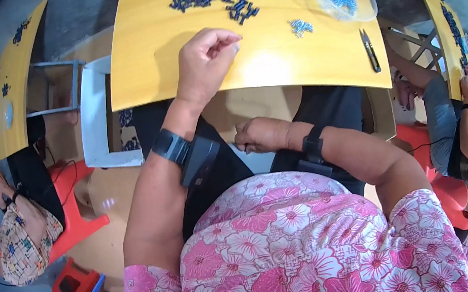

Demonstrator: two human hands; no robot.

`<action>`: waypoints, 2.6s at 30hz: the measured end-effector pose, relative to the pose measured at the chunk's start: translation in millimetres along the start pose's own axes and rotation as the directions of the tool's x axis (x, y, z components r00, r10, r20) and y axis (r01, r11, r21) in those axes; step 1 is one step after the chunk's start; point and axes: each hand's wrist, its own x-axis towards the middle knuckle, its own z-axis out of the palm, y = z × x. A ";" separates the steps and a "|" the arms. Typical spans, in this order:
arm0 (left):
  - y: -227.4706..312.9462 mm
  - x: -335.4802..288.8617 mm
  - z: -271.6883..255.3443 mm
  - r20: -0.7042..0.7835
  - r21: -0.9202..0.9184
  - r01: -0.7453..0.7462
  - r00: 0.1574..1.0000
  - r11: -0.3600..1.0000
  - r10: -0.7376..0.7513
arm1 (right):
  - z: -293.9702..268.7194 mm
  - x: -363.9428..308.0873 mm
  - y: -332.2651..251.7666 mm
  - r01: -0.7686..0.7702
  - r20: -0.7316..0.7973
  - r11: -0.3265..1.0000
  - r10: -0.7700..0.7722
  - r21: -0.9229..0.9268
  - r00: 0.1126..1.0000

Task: Manually assembling small blue and black plastic pieces at a workbench in a shared facility.

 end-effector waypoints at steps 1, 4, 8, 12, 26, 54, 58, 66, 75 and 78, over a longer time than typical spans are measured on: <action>1.9 -0.2 0.8 -0.003 -0.005 0.040 0.999 0.999 -0.040 | -3.8 0.7 -4.5 -0.052 0.039 0.999 0.052 -0.005 0.998; 0.8 1.3 4.3 -0.002 -0.018 0.057 0.998 0.998 -0.057 | -6.8 0.3 -9.9 -0.108 0.063 0.989 0.115 -0.101 0.991; 1.0 1.5 0.1 -0.003 0.029 0.041 0.999 0.999 -0.041 | -6.6 4.0 -13.2 -0.169 -0.013 0.979 0.169 -0.110 0.986; 0.1 2.2 2.3 -0.019 0.015 0.047 0.999 0.999 -0.047 | -18.8 -5.3 -16.7 -0.221 -0.050 0.960 0.232 0.173 0.971; 11.5 3.1 6.6 -0.041 0.083 0.102 0.994 0.991 -0.099 | -135.1 -67.6 -40.6 -0.062 -0.785 0.939 0.319 0.339 0.532; -4.0 72.4 6.4 -0.040 0.535 -0.085 0.991 0.841 0.126 | -131.1 -59.9 -30.8 -0.025 -0.711 0.816 0.519 0.578 0.474; -8.8 70.0 8.1 -0.074 0.545 -0.073 0.988 0.835 0.134 | -128.0 -58.8 -28.6 -0.028 -0.730 0.834 0.499 0.552 0.467; -11.9 66.3 6.9 -0.100 0.559 -0.070 0.984 0.826 0.150 | -129.3 -56.4 -30.7 -0.038 -0.728 0.828 0.513 0.559 0.455; -3.7 40.4 7.3 -0.167 0.262 0.072 0.986 0.962 -0.029 | -126.6 -58.1 -26.2 -0.042 -0.736 0.836 0.505 0.547 0.450; 2.4 23.5 6.0 -0.134 0.224 0.088 0.989 0.971 -0.059 | -126.8 -58.7 -25.1 -0.046 -0.732 0.839 0.499 0.542 0.463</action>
